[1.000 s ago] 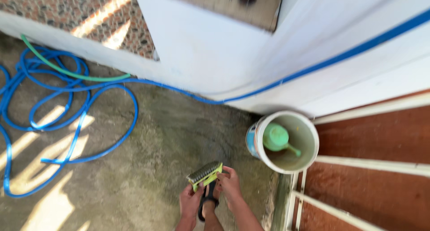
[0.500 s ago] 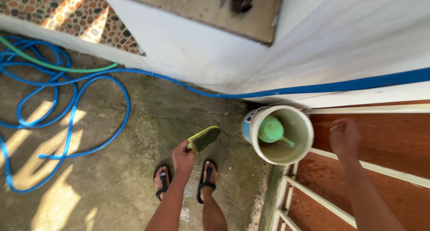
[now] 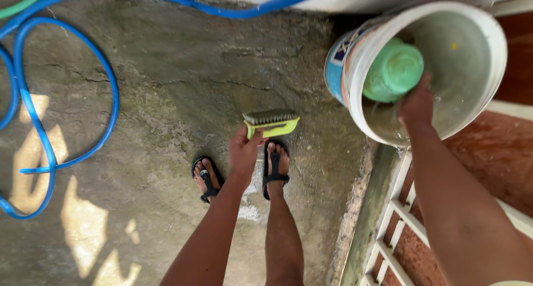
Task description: The person scrubs a concrete floor next to a wall using a brush, dipping the brush into a bucket of water and pouring water from a ladle onto the floor.
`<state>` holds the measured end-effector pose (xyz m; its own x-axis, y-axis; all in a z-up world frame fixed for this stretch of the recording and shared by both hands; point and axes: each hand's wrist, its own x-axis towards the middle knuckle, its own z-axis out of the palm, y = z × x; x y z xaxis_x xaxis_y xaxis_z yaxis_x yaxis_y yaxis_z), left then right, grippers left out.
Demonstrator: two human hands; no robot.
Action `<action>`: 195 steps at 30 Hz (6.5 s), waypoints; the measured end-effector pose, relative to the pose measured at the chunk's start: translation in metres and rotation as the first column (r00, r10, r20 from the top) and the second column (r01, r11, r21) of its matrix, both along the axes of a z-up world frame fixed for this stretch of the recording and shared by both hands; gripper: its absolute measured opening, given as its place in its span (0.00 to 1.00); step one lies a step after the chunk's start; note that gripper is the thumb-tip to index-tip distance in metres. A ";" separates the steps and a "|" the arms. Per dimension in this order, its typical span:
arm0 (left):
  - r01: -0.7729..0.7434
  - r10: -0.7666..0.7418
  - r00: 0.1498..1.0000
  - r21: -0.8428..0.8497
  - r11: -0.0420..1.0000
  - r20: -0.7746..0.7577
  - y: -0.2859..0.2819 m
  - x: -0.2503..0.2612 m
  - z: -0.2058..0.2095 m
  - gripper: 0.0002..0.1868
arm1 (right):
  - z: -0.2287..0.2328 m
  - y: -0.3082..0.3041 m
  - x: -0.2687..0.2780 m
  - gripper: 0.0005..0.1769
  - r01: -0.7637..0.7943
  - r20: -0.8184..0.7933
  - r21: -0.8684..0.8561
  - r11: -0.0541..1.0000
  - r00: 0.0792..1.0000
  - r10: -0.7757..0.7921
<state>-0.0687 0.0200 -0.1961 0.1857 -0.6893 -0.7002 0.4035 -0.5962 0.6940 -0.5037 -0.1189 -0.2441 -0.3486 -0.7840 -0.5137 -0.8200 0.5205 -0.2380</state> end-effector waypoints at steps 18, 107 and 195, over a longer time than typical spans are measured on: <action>0.307 -0.309 0.951 0.192 0.932 -0.021 -0.029 -0.074 -0.002 0.19 | -0.041 0.016 0.003 0.32 0.190 0.111 0.423 0.886 0.960 -0.258; 0.491 -0.609 0.604 0.362 0.792 0.514 -0.099 -0.132 -0.023 0.41 | 0.132 0.082 0.101 0.24 0.246 0.185 -0.156 0.957 0.959 -0.216; 0.288 -0.562 0.662 0.524 0.802 0.496 0.031 0.025 -0.058 0.34 | 0.104 0.042 0.080 0.08 0.527 0.365 0.444 0.725 0.632 -0.684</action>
<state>-0.0439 0.0510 -0.2542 0.4087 -0.5145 -0.7538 -0.3850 -0.8461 0.3686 -0.4234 -0.0773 -0.1406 -0.3414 -0.2843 -0.8959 -0.1088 0.9587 -0.2628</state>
